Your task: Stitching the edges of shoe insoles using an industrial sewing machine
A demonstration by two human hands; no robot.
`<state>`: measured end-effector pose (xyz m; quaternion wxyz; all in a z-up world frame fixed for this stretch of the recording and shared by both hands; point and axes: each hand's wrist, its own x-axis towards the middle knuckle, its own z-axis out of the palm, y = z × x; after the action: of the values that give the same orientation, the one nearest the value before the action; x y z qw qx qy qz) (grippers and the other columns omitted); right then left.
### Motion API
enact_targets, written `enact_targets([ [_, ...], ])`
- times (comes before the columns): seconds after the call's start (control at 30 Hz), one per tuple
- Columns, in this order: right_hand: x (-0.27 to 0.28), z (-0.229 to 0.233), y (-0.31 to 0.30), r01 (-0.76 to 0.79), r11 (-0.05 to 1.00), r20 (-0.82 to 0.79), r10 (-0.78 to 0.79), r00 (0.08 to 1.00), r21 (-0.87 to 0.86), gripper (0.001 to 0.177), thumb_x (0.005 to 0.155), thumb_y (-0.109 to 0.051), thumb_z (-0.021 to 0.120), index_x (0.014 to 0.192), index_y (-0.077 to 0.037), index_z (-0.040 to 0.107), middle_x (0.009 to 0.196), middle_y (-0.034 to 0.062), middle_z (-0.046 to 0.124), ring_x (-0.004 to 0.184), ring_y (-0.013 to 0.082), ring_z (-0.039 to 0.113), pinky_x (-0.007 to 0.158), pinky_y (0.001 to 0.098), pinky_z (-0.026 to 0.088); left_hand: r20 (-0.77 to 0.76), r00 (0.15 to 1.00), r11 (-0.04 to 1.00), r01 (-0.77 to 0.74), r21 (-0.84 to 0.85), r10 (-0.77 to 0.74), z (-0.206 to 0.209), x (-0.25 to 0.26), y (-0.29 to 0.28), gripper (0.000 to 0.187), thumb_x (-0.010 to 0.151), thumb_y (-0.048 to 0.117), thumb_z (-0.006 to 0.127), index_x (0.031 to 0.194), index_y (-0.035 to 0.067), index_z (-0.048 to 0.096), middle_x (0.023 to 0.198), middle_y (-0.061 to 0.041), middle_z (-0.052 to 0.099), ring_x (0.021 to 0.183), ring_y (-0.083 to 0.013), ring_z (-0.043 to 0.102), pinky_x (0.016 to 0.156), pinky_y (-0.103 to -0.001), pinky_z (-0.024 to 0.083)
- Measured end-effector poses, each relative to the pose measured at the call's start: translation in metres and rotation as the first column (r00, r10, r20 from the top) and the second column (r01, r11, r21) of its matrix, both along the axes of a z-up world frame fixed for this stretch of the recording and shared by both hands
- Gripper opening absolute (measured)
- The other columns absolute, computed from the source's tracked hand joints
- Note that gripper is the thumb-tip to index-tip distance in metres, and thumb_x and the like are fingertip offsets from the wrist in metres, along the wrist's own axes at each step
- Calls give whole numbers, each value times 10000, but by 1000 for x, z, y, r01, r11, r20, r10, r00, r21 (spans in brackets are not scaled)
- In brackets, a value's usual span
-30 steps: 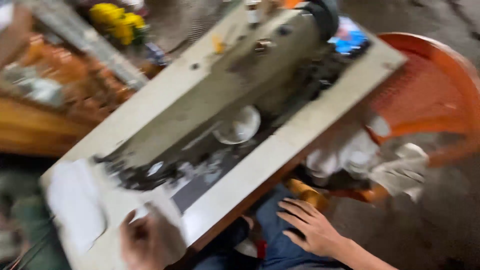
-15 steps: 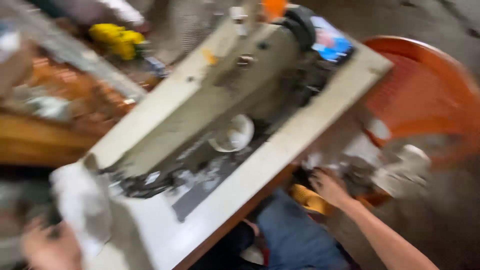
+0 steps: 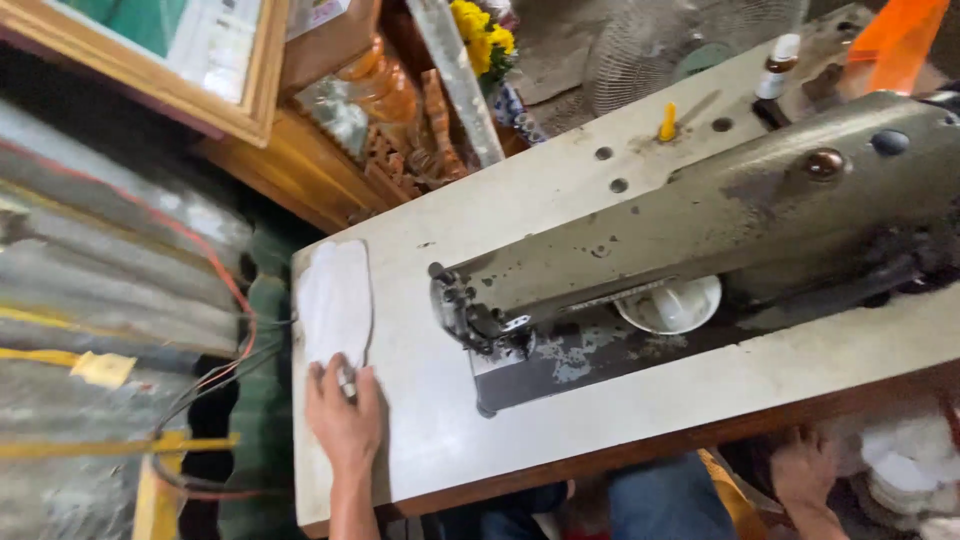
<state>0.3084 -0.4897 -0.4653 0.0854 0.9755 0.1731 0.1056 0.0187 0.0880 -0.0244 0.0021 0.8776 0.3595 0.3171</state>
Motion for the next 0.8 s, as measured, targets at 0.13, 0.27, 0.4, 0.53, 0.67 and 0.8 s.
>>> enact_targets([
  [0.13,4,30,-3,116,984,-268,-77,960,133,435,865,-367,574,1264,-248,700,1342,-3,695,1404,259,569,1158,412,466,91,996,996,4,84,-12,-12,-4,7,409,966,240,694,1271,-33,708,1330,-398,598,1151,-533,615,933,-571,508],
  [0.27,6,141,19,490,785,-690,-113,715,379,414,939,-232,514,1265,-120,743,1270,151,753,1202,383,675,1024,458,532,94,993,978,57,200,-77,-6,-4,4,340,977,152,746,1237,-65,727,1262,-390,613,1113,-552,620,932,-612,502],
  [0.4,-4,193,17,657,553,-760,-66,647,511,357,1020,-308,522,1269,-149,721,1179,133,789,1135,352,714,874,466,521,76,996,972,30,234,-49,-9,-4,4,303,981,174,783,1203,-31,755,1201,-309,582,1009,-499,616,865,-589,509],
  [0.53,-21,252,28,769,45,-758,-143,637,638,338,1073,-229,456,1304,-10,571,1241,160,604,1010,378,711,857,460,518,119,986,931,64,360,-113,-7,-2,3,383,936,179,880,1209,-54,747,1216,-346,611,1070,-519,637,889,-628,523],
  [0.67,-52,254,5,529,172,-507,-157,847,831,235,1050,-207,580,1145,-7,656,998,165,686,865,265,656,783,394,511,25,998,921,-63,383,58,-19,-9,4,509,951,383,839,1264,-15,786,1345,-382,697,1209,-540,670,1054,-632,540],
  [0.8,-105,306,17,459,164,-471,40,881,873,156,1041,-154,539,1013,-20,613,812,76,547,744,191,474,688,356,393,58,994,936,-106,337,91,-22,-8,-8,556,989,405,791,1371,3,750,1507,-341,634,1442,-559,521,978,-688,498],
])
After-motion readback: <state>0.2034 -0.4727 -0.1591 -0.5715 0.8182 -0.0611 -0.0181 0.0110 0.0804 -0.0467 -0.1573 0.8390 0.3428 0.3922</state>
